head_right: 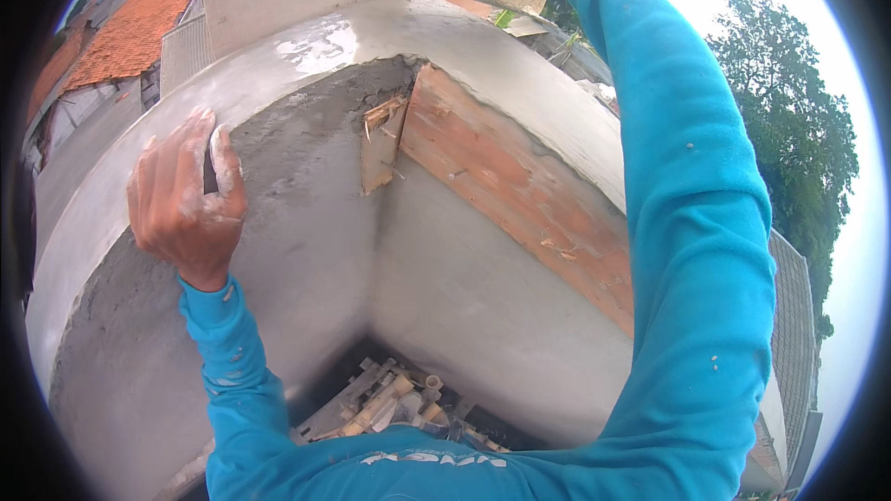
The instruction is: The person applies wet cement to a curved wall section using a trowel and a wooden float. They repeatedly scoop cement from a bucket, spread it along the wall, and smooth the surface to create a uniform finish.
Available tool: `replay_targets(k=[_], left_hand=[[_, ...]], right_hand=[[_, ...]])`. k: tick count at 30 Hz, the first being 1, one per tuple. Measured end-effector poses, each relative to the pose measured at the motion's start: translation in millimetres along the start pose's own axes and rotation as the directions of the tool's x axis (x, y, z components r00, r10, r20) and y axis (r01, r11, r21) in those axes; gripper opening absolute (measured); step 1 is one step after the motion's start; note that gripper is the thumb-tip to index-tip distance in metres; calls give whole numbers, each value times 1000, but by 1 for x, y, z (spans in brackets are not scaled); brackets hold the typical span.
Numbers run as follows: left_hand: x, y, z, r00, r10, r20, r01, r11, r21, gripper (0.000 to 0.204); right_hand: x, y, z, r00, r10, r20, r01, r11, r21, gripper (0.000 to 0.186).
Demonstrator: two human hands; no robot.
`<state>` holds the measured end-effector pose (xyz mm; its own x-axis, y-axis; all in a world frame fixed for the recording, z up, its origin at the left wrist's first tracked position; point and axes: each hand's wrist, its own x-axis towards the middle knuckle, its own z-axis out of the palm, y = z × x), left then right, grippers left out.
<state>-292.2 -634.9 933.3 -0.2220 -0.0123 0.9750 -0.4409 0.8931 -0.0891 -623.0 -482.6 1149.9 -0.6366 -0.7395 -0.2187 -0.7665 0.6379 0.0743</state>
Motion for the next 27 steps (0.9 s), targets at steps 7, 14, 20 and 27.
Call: replay_targets(k=[7,14,20,27], left_hand=[[-2,0,1,1000,-7,11,7,1000,8,16],[-3,-5,0,1000,11,28,-12,1000,24,18],[-4,-6,0,999,-7,45,7,1000,12,22],[-3,-3,3,999,-1,35,0,1000,8,23]], right_hand=[[52,-22,27,997,-76,-14,75,994,-78,61],[30,-38,28,998,-59,28,61,995,-74,62],[-18,29,29,972,-224,-76,217,972,-91,69],[51,54,22,986,-112,-121,118,992,43,58]])
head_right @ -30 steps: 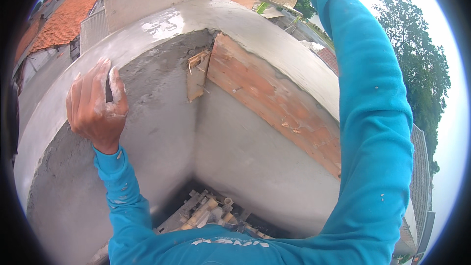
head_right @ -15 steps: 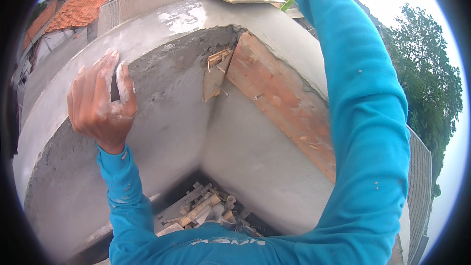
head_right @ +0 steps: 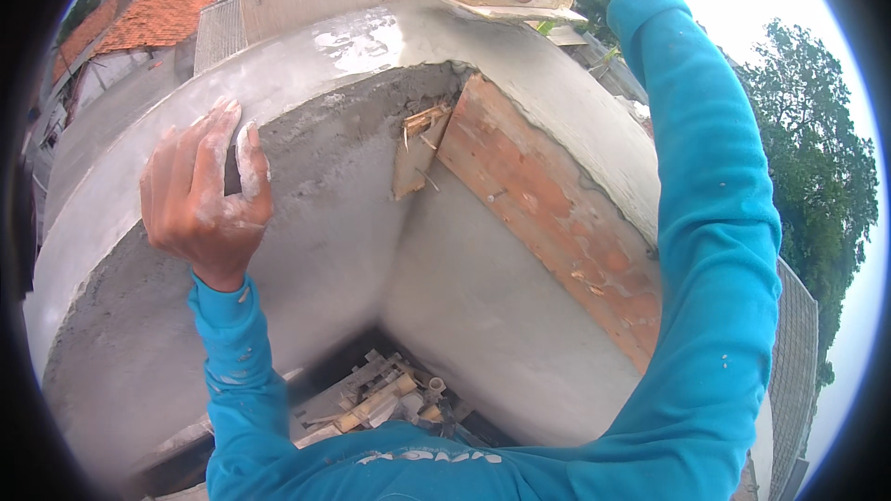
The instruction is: The person applies wet cement to a curved wall section using a trowel and a wooden float. They repeatedly scoop cement from a bucket, spread it along the wall, and smooth the surface to create a uniform finish.
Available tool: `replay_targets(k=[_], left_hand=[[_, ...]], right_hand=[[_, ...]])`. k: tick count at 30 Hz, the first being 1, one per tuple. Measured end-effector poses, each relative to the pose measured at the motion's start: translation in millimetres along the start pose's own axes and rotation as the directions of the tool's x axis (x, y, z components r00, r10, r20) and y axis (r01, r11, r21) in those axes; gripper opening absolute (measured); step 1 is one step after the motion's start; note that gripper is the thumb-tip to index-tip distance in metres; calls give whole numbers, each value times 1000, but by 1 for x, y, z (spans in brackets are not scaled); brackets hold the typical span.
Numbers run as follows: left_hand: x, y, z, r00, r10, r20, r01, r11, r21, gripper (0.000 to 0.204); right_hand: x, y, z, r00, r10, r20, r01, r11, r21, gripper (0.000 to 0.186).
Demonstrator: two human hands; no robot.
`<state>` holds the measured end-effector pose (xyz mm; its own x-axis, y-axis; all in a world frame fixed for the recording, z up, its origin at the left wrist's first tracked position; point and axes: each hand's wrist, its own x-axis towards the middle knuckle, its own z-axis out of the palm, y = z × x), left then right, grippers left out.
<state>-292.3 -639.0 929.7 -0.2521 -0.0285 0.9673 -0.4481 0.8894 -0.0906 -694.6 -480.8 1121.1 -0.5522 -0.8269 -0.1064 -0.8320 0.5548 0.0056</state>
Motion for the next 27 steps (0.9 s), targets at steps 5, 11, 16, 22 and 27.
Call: replay_targets(k=[5,11,16,22,27], left_hand=[[2,1,3,999,2,-40,-2,1000,3,17],[1,3,2,999,25,-39,-24,999,38,16],[1,3,-1,999,15,-37,-14,1000,18,15],[2,5,1,999,7,-52,-7,1000,-2,13],[2,2,-3,999,14,-46,-14,1000,-3,11]], right_hand=[[35,-40,15,999,-1,47,7,990,-142,55],[33,-79,7,992,-16,121,60,929,-366,53],[-16,-65,-2,941,-163,297,218,962,-163,48],[-170,-49,14,894,-220,391,154,969,192,66],[-265,-41,0,946,44,322,-60,997,40,68]])
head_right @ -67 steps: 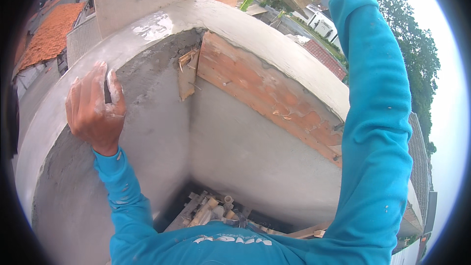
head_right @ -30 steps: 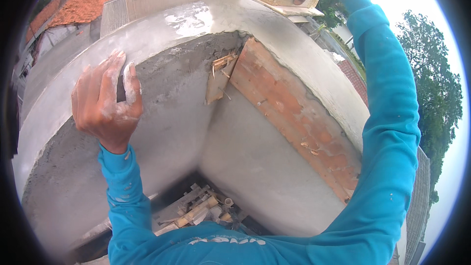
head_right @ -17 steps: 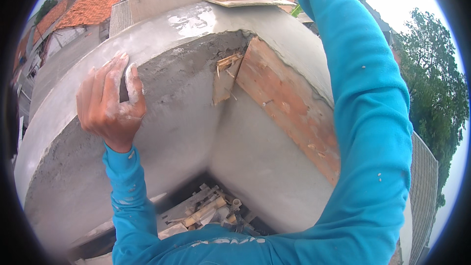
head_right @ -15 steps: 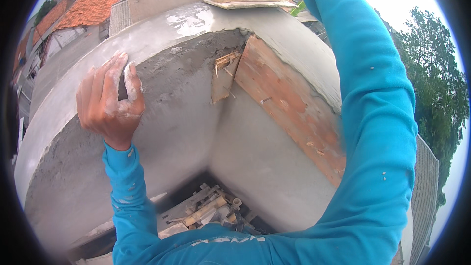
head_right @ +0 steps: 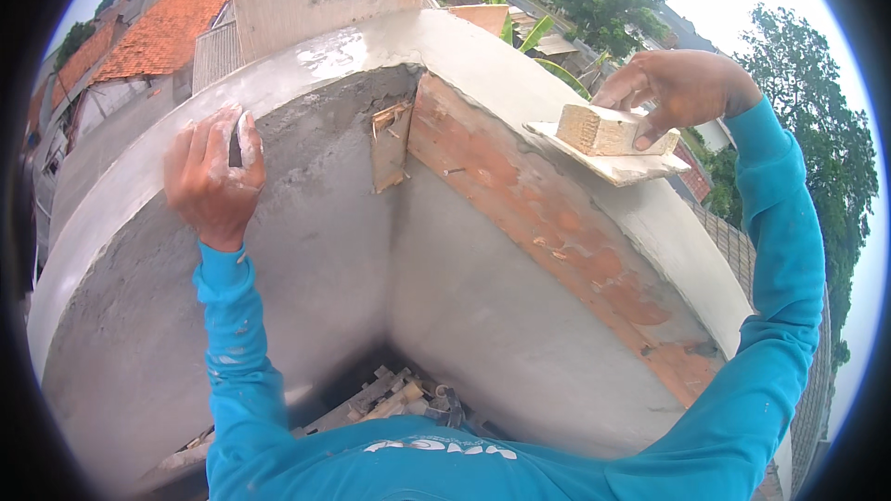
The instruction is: The person applies wet cement to a curved wall section using a trowel and a wooden float. They repeatedly scoop cement from a bucket, spread it along the wall, and smooth the surface to create a uniform finish.
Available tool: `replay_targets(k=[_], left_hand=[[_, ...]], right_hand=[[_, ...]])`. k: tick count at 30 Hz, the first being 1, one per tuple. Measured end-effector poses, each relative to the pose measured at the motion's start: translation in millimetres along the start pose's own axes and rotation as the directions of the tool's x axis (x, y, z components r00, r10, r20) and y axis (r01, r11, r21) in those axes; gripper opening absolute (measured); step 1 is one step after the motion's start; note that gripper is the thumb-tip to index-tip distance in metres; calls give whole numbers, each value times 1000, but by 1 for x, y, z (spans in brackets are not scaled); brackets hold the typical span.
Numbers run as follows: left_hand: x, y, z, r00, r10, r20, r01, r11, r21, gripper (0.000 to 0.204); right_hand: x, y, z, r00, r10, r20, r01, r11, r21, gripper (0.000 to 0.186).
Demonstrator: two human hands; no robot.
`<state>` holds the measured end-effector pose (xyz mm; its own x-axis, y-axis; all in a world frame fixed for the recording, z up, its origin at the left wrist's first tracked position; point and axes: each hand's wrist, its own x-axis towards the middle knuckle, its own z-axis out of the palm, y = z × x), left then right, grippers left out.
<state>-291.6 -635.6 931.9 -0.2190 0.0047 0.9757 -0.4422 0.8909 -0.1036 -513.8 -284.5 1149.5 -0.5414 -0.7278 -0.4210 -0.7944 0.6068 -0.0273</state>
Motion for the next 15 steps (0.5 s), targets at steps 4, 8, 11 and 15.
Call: replay_targets(k=[4,8,11,15], left_hand=[[0,0,-1,1000,-21,21,21,1000,-5,10],[1,4,2,1000,-28,-1,28,999,-18,14],[1,6,5,999,-31,-18,30,999,-35,16],[0,0,1,999,-32,-6,32,999,-8,16]], right_hand=[[19,0,-20,969,49,-241,-30,996,81,67],[108,18,-54,945,-144,-293,137,990,-46,60],[190,20,-73,937,-147,-317,145,989,-31,65],[264,-4,-90,967,-138,-214,144,989,14,70]])
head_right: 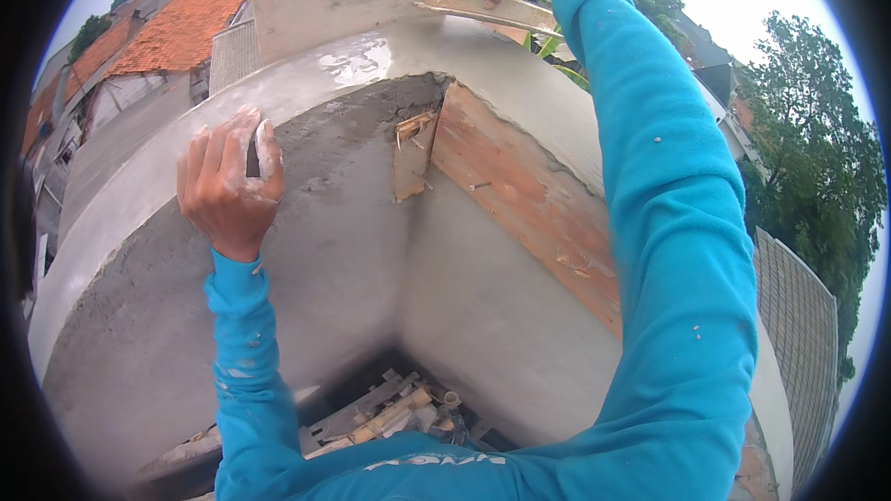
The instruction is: The person applies wet cement to a curved wall section using a trowel and a wooden float. They repeatedly scoop cement from a bucket, spread it along the wall, and smooth the surface to create a uniform finish.
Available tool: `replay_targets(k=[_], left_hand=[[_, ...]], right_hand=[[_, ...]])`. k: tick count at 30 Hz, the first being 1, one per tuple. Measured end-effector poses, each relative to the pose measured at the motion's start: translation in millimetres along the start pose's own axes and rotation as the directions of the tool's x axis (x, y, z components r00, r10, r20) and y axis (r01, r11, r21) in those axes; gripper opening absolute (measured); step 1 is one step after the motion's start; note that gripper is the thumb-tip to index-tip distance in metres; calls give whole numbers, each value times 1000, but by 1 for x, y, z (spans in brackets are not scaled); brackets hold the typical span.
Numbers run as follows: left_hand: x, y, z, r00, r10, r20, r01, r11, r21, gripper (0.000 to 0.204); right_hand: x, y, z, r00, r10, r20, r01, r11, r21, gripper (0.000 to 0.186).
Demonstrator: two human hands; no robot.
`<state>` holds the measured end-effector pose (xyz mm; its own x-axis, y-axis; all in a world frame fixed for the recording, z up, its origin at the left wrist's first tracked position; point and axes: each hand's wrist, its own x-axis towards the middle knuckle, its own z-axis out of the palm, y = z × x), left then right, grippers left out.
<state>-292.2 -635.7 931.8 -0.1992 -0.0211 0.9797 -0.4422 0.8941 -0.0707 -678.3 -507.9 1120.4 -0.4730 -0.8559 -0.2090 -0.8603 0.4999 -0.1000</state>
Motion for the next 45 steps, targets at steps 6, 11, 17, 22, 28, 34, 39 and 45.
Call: replay_targets(k=[6,11,17,22,28,34,39,45], left_hand=[[-1,1,3,1000,10,-18,-11,1000,-16,18],[-3,1,3,1000,20,-1,-20,1000,3,16],[-4,0,6,1000,20,-11,-20,1000,18,17],[1,2,-1,999,34,-2,-34,999,26,10],[-1,-1,1,998,60,-10,-60,998,33,18],[-3,-1,-3,998,60,19,-61,996,71,13],[-1,5,0,1000,28,4,-29,999,44,14],[-1,-1,-2,999,48,13,-49,997,60,14]], right_hand=[[52,22,6,1000,30,-7,-31,995,-91,70],[47,20,7,995,36,90,-26,994,-109,70],[-37,7,12,975,64,211,-40,993,-112,71],[-165,-11,34,967,160,200,-109,964,-242,69],[-343,-23,47,904,303,302,-232,940,-250,66],[-445,-17,32,757,527,-386,-438,848,298,70],[-428,-20,19,794,269,-546,-142,954,264,62],[-329,-21,26,872,-19,-489,155,959,237,60]])
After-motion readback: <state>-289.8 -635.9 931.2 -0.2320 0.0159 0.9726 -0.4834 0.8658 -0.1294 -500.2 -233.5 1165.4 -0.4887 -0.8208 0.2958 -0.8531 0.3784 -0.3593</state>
